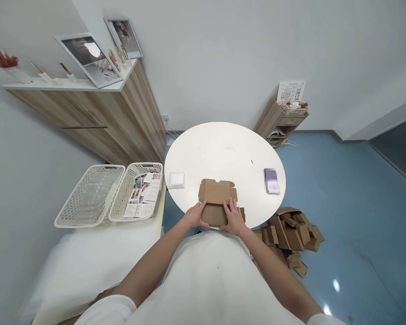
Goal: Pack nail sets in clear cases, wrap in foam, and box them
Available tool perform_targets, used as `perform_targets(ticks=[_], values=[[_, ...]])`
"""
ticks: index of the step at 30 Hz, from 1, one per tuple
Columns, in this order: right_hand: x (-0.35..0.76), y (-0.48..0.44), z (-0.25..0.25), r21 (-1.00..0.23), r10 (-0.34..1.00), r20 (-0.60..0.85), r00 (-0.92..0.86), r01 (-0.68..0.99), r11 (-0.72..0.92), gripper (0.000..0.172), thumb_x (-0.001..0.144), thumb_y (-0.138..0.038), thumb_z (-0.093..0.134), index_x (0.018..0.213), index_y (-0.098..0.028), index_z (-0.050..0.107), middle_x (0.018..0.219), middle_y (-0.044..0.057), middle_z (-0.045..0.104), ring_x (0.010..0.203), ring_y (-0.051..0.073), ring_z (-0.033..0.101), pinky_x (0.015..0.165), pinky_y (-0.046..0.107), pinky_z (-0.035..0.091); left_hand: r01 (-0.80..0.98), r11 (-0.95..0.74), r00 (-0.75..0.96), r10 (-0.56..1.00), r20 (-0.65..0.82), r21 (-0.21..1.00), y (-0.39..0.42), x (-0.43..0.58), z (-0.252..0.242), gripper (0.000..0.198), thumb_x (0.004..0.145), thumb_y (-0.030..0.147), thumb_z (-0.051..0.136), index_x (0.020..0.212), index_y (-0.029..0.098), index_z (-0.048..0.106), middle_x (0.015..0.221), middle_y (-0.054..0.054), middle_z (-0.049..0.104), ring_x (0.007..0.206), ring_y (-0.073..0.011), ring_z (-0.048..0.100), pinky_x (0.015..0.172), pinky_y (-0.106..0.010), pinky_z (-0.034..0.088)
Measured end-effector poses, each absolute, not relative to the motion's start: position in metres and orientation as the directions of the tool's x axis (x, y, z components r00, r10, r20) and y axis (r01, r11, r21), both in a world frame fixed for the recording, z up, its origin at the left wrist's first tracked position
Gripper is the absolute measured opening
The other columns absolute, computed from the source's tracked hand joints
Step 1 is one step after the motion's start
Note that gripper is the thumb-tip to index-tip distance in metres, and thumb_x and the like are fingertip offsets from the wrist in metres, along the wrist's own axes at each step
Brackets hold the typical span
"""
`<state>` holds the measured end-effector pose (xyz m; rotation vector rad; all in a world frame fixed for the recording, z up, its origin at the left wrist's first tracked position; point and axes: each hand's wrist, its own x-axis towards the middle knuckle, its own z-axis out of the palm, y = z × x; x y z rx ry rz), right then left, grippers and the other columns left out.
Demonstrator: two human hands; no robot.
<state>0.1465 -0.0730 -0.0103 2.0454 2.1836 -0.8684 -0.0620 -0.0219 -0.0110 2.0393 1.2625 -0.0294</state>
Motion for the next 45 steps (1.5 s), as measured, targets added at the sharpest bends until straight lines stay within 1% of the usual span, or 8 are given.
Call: perform_targets(ticks=[4,7,12,17,22,28,37,45], values=[[0.158,-0.095,-0.010,-0.426,0.938,-0.311,0.155,0.859,-0.284,0.102,0.059,-0.051,0.064,0.138,-0.023,0.006,0.145,0.009,-0.013,0.132,0.031,-0.011,0.103,0.052,0.006,0.813,-0.211,0.480,0.770,-0.420,0.543,-0.027,-0.062,-0.009,0.113,0.047,0.052,0.072,0.137,0.026,0.008,0.116,-0.010,0.048,0.104,-0.0299,0.050,0.079,-0.033,0.040],[0.177,-0.113,-0.013,-0.582,0.844,-0.414,0.342,0.613,-0.534,0.095,0.066,-0.055,0.055,0.138,-0.022,0.003,0.146,0.012,-0.001,0.133,0.029,0.004,0.102,0.047,0.018,0.831,-0.206,0.461,0.775,-0.432,0.517,-0.028,-0.059,-0.006,0.113,0.047,0.053,0.071,0.137,0.027,0.007,0.114,-0.010,0.049,0.103,-0.0300,0.051,0.078,-0.033,0.040],[0.202,-0.124,-0.015,-0.782,0.760,-0.565,0.322,0.086,-0.618,0.085,0.066,-0.052,0.059,0.136,-0.027,0.018,0.140,0.009,0.028,0.125,0.024,0.032,0.095,0.037,0.035,0.851,-0.211,0.445,0.775,-0.449,0.481,-0.026,-0.053,-0.005,0.114,0.048,0.055,0.069,0.138,0.026,0.005,0.111,-0.009,0.051,0.099,-0.0289,0.053,0.075,-0.032,0.041],[0.197,-0.114,-0.013,-0.737,0.690,-0.674,0.264,-0.179,-0.652,0.061,0.066,-0.049,0.061,0.122,-0.032,0.043,0.118,0.004,0.053,0.104,0.021,0.052,0.073,0.030,0.047,0.857,-0.220,0.448,0.763,-0.465,0.465,-0.026,-0.053,-0.005,0.116,0.047,0.056,0.069,0.138,0.027,0.003,0.112,-0.009,0.051,0.099,-0.0287,0.053,0.075,-0.032,0.041],[0.182,-0.100,-0.006,-0.779,0.756,-0.618,0.216,-0.040,-0.626,0.050,0.068,-0.050,0.057,0.113,-0.028,0.052,0.105,0.004,0.059,0.089,0.018,0.056,0.068,0.028,0.046,0.862,-0.214,0.442,0.760,-0.475,0.460,-0.026,-0.053,-0.003,0.117,0.046,0.058,0.069,0.138,0.027,0.004,0.113,-0.009,0.050,0.100,-0.0294,0.052,0.077,-0.033,0.041],[0.167,-0.083,-0.009,-0.604,0.816,-0.528,0.236,0.571,-0.556,0.037,0.075,-0.040,0.047,0.106,-0.020,0.050,0.088,0.004,0.060,0.079,0.017,0.057,0.065,0.026,0.041,0.840,-0.176,0.440,0.775,-0.453,0.514,-0.028,-0.053,-0.004,0.117,0.044,0.056,0.071,0.137,0.027,0.007,0.114,-0.011,0.050,0.101,-0.0308,0.052,0.078,-0.034,0.041],[0.160,-0.073,-0.022,-0.380,0.778,-0.556,0.291,0.743,-0.550,0.016,0.080,-0.028,0.043,0.095,-0.022,0.042,0.087,0.008,0.060,0.080,0.022,0.056,0.063,0.029,0.036,0.802,-0.122,0.437,0.787,-0.435,0.584,-0.030,-0.054,-0.008,0.121,0.040,0.055,0.074,0.137,0.027,0.008,0.122,-0.011,0.047,0.109,-0.0319,0.047,0.083,-0.034,0.039],[0.157,-0.076,-0.022,-0.372,0.779,-0.553,0.296,0.749,-0.549,0.021,0.082,-0.035,0.040,0.097,-0.020,0.042,0.091,0.011,0.060,0.083,0.023,0.057,0.064,0.032,0.038,0.819,-0.137,0.431,0.788,-0.439,0.557,-0.032,-0.055,-0.005,0.121,0.043,0.059,0.071,0.138,0.026,0.004,0.118,-0.011,0.047,0.106,-0.0319,0.049,0.080,-0.035,0.040]])
